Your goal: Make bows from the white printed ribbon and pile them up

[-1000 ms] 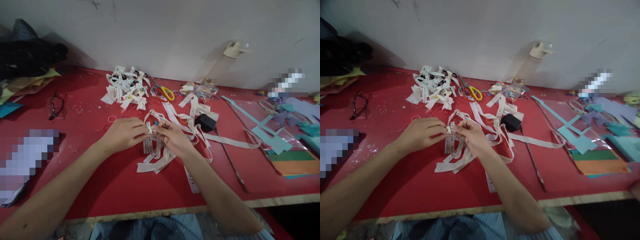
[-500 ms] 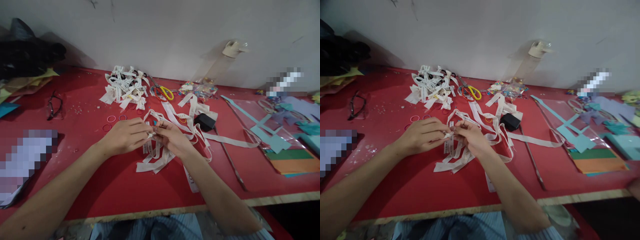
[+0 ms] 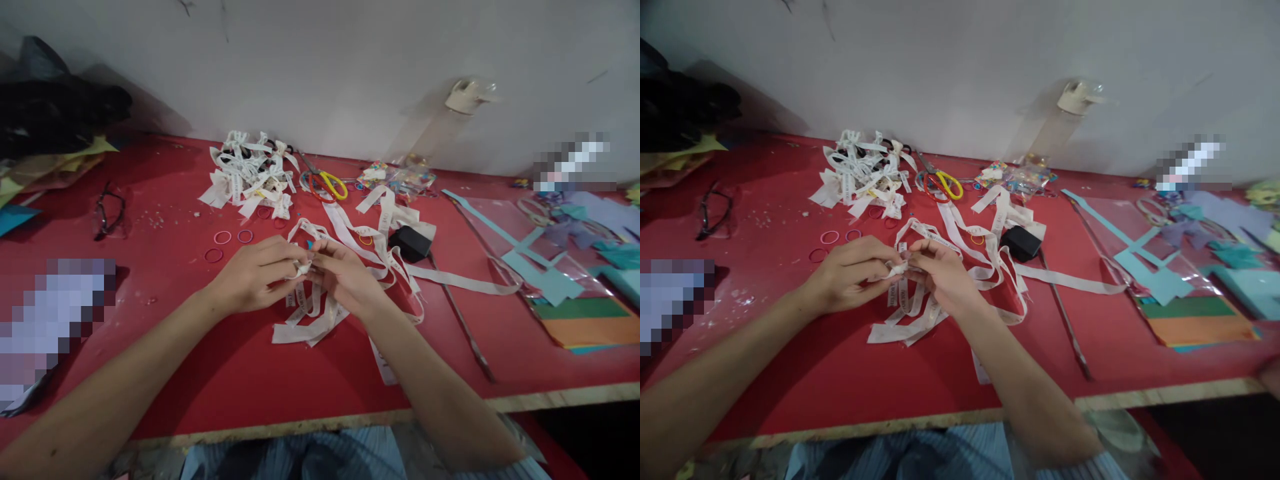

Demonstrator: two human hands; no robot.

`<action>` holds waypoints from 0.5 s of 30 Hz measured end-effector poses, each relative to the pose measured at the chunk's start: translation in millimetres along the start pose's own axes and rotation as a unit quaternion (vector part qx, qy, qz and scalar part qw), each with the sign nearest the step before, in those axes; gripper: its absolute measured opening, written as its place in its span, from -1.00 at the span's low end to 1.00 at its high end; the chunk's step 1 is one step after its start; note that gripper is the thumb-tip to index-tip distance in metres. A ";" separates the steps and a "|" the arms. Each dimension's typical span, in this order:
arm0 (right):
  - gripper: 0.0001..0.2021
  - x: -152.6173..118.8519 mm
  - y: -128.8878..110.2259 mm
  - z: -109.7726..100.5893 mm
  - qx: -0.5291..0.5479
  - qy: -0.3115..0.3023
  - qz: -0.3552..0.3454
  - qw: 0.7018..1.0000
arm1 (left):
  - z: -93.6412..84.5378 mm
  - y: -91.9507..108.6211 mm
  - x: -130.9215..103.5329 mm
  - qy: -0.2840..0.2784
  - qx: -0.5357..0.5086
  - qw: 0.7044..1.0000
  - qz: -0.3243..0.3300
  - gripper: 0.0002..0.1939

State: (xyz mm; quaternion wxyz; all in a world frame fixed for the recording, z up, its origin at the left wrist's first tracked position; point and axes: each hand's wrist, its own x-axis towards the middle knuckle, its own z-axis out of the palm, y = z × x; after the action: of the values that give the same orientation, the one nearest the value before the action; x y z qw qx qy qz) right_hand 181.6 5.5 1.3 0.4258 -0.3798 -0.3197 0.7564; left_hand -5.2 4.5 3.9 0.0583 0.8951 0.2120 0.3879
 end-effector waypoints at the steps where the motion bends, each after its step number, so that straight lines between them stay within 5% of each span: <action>1: -0.74 0.2 0.3 0.0 0.003 0.000 -0.002 1.000 | 0.9 0.5 -0.1 0.006 -0.009 1.000 -0.008 -0.87; 15: -0.77 1.1 4.4 6.1 0.050 0.059 -0.065 0.995 | 13.4 14.5 2.5 0.101 -0.078 0.977 -0.171 -0.83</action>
State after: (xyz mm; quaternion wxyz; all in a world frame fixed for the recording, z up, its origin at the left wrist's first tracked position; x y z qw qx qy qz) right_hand 174.3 3.6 0.5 0.5105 -0.3805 -0.2794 0.7187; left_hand 10.8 -6.7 0.2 0.1720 0.7946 0.3357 0.4758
